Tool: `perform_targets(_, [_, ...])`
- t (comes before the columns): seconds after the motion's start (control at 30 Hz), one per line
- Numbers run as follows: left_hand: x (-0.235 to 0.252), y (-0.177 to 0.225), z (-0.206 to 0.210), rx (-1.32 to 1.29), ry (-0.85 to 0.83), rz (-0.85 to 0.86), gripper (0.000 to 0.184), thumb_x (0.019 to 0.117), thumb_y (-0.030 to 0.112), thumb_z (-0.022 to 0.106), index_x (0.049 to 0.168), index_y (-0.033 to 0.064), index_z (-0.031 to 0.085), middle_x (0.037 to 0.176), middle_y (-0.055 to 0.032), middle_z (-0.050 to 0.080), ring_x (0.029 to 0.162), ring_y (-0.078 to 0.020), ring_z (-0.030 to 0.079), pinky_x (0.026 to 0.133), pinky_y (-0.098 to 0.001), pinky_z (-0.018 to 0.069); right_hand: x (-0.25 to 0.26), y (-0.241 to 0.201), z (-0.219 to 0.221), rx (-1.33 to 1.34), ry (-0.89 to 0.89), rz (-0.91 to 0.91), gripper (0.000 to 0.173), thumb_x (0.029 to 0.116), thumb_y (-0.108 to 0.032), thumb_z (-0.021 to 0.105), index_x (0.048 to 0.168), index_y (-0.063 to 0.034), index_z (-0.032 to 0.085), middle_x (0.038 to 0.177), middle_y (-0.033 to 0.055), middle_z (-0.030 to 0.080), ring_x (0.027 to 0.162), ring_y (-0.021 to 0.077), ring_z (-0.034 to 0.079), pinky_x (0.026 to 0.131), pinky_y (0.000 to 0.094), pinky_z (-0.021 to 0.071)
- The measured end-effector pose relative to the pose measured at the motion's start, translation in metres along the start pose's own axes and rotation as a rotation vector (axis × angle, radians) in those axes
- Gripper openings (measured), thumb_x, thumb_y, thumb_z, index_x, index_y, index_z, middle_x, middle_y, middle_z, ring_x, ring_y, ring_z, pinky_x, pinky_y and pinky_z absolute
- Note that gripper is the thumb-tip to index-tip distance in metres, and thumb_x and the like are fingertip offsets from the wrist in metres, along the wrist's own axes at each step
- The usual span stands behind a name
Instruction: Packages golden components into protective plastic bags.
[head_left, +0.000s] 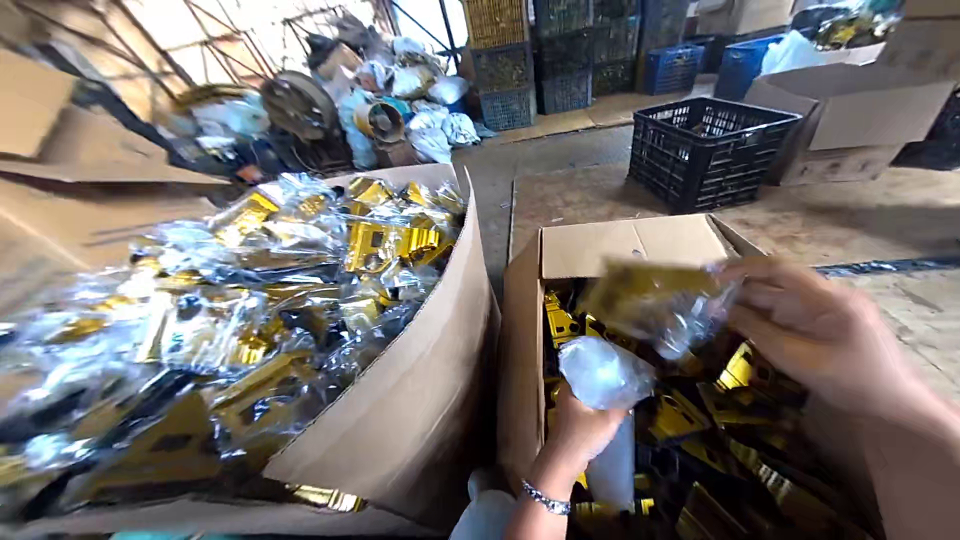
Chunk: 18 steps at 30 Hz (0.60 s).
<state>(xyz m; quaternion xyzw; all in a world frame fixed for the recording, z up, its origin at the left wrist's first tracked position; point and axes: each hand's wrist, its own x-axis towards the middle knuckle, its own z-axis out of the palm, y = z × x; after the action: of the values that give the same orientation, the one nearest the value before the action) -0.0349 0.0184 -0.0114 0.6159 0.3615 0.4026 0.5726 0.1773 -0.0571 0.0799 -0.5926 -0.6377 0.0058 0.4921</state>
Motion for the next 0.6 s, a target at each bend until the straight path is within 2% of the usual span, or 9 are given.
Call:
perform_targets(0.1, [0.003,-0.013,0.008,0.059,-0.012,0.078,0.067,0.0713,0.007,0.089,0.125,-0.0155,0.056,0.113,-0.0177,0.069,0.106,-0.0093,0.066,0.097,-0.0248,0.0530,-0.008,-0.001,0.025,0.162,-0.125,0.219,0.072,0.0859,-0.024,0.081,0.145,0.0017,0.048,0.144,0.0215,0.054,0.114,0.0286,0.068,0.091,0.0424,0.0612])
perform_targets(0.13, [0.005,-0.015,0.010,0.064,-0.023,0.092,0.066,0.0723,0.008,0.089,0.124,-0.0155,0.055,0.112,-0.0168,0.069,0.105,-0.0085,0.066,0.097,-0.0240,0.0533,-0.021,0.002,0.038,0.165,-0.262,0.296,0.068,0.0848,-0.024,0.083,0.140,0.0037,0.055,0.138,0.0238,0.059,0.114,0.0314,0.067,0.093,0.0467,0.0585])
perform_targets(0.17, [0.005,-0.017,0.013,0.073,-0.026,0.124,0.064,0.0721,0.010,0.088,0.122,-0.0157,0.056,0.109,-0.0154,0.069,0.102,-0.0069,0.066,0.095,-0.0226,0.0532,-0.035,0.007,0.050,0.188,-0.349,0.363,0.053,0.0853,-0.024,0.081,0.129,0.0013,0.065,0.121,0.0169,0.069,0.103,0.0229,0.070,0.089,0.0409,0.0596])
perform_targets(0.2, [0.004,-0.018,0.015,0.086,-0.029,0.172,0.062,0.0727,0.010,0.088,0.120,-0.0167,0.057,0.107,-0.0155,0.070,0.101,-0.0062,0.067,0.094,-0.0218,0.0531,-0.047,0.012,0.060,0.249,-0.360,0.431,0.034,0.0886,-0.020,0.076,0.116,-0.0001,0.071,0.102,0.0083,0.074,0.087,0.0123,0.071,0.080,0.0312,0.0599])
perform_targets(0.27, [0.003,-0.018,0.020,0.141,-0.050,0.255,0.059,0.0729,0.009,0.087,0.117,-0.0186,0.059,0.106,-0.0189,0.070,0.102,-0.0086,0.067,0.096,-0.0227,0.0521,-0.064,0.017,0.066,0.385,-0.255,0.542,0.014,0.0955,-0.008,0.064,0.105,0.0003,0.069,0.085,0.0004,0.073,0.074,0.0040,0.071,0.073,0.0217,0.0617])
perform_targets(0.4, [-0.001,-0.016,0.022,-0.014,-0.227,0.183,0.070,0.0649,0.003,0.091,0.122,-0.0171,0.056,0.110,-0.0158,0.071,0.105,-0.0094,0.067,0.098,-0.0238,0.0529,-0.071,0.021,0.055,0.486,-0.227,0.673,0.013,0.0999,-0.007,0.057,0.106,-0.0007,0.067,0.086,-0.0016,0.071,0.074,0.0050,0.070,0.074,0.0235,0.0615])
perform_targets(0.5, [-0.007,0.010,0.021,-0.317,-0.301,-0.165,0.032,0.0815,-0.006,0.074,0.111,0.0001,0.061,0.088,0.0005,0.070,0.077,-0.0039,0.066,0.073,-0.0217,0.0574,-0.070,0.024,0.039,0.557,-0.356,0.619,0.009,0.0981,-0.007,0.058,0.095,-0.0084,0.066,0.075,-0.0086,0.068,0.064,0.0016,0.066,0.064,0.0207,0.0586])
perform_targets(0.53, [-0.005,0.015,0.019,-0.277,-0.249,-0.168,0.021,0.0871,-0.003,0.069,0.107,0.0010,0.062,0.083,0.0018,0.068,0.071,-0.0025,0.064,0.067,-0.0199,0.0561,-0.072,0.024,0.035,0.632,-0.381,0.620,0.011,0.0970,-0.006,0.059,0.090,-0.0125,0.064,0.071,-0.0105,0.067,0.059,0.0012,0.064,0.060,0.0201,0.0575])
perform_targets(0.6, [0.010,0.005,0.013,0.052,-0.063,-0.004,0.034,0.0864,0.003,0.075,0.115,-0.0090,0.062,0.093,-0.0062,0.071,0.082,-0.0050,0.069,0.079,-0.0218,0.0583,-0.075,0.025,0.033,0.752,-0.356,0.656,0.017,0.0944,-0.004,0.063,0.083,-0.0163,0.061,0.068,-0.0105,0.067,0.055,0.0021,0.063,0.056,0.0202,0.0566])
